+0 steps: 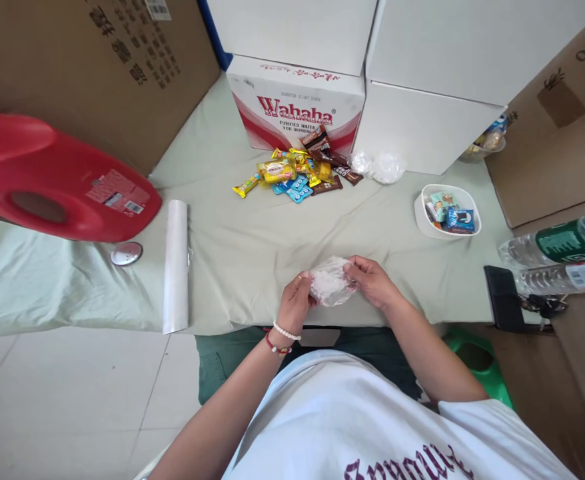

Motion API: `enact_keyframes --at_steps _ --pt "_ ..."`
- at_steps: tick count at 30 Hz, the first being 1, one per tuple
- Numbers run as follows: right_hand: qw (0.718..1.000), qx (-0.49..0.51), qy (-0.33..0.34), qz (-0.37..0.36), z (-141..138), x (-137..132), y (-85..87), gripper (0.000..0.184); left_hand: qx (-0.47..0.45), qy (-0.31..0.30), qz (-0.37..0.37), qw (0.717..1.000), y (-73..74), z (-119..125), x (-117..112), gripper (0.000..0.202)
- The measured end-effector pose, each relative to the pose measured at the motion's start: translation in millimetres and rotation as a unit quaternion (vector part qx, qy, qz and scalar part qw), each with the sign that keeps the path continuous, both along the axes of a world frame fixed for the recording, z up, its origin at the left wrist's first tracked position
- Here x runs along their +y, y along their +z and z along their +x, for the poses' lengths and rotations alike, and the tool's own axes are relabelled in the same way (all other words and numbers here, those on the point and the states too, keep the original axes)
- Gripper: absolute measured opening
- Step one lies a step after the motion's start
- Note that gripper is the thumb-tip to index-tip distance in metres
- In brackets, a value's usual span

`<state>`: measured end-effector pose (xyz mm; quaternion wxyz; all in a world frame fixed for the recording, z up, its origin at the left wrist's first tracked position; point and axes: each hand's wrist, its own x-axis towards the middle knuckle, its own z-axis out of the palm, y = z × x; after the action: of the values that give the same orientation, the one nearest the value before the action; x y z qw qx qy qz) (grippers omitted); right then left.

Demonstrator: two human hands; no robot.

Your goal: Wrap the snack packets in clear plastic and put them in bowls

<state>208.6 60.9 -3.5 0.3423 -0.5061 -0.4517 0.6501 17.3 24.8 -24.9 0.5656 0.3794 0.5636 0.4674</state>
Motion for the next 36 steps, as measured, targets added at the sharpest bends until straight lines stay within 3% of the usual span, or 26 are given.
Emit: enact_keyframes --at_steps 2,4,7,10,12,15,19,22,26,28,32,36 --pt "0.997 0.027 -0.063 -0.024 -0.3 -5.3 -6.4 0.048 0.05 0.046 0.025 0.997 4.4 -1.7 -3.8 0.05" --pt "0.995 0.008 -0.095 0.006 -2.0 -8.6 -8.1 0.045 0.113 0.082 0.08 0.987 10.1 -0.8 -9.9 0.042" --pt "0.992 -0.01 -0.108 0.056 -9.5 -13.0 -2.8 0.041 0.172 0.014 0.143 0.975 14.8 7.2 -16.6 0.035" --pt "0.995 0.029 -0.085 0.044 -17.8 -15.2 6.0 0.041 0.182 -0.025 0.124 0.975 10.5 16.2 -13.0 0.029" --pt "0.995 0.058 -0.079 0.028 -19.5 -14.9 10.4 0.042 0.149 -0.008 0.094 0.984 5.6 17.1 -6.6 0.025" --pt "0.99 0.096 -0.104 -0.002 -12.1 -13.3 12.7 0.045 0.014 0.025 0.04 0.999 2.8 8.4 2.3 0.032" --pt "0.98 0.106 -0.169 -0.018 12.3 -14.1 10.5 0.046 -0.187 0.064 -0.031 0.98 10.4 -15.3 8.7 0.042" --pt "0.98 0.065 -0.188 -0.019 33.3 -17.4 6.9 0.045 -0.247 0.067 -0.051 0.965 15.3 -33.5 10.6 0.043" --pt "0.987 -0.031 -0.161 -0.007 59.0 -21.5 1.5 0.046 -0.272 0.069 -0.06 0.958 12.9 -46.8 11.7 0.043" --pt "0.975 -0.127 -0.176 0.041 68.3 -23.1 2.1 0.046 -0.278 0.071 -0.055 0.956 10.8 -47.7 11.9 0.043" --pt "0.901 -0.308 -0.217 0.216 61.5 -25.7 14.9 0.031 -0.274 0.062 -0.047 0.959 12.1 -40.9 11.0 0.041" --pt "0.902 -0.278 -0.046 0.328 13.7 -18.4 22.6 0.025 -0.259 0.046 -0.027 0.965 17.6 -30.3 8.3 0.038"
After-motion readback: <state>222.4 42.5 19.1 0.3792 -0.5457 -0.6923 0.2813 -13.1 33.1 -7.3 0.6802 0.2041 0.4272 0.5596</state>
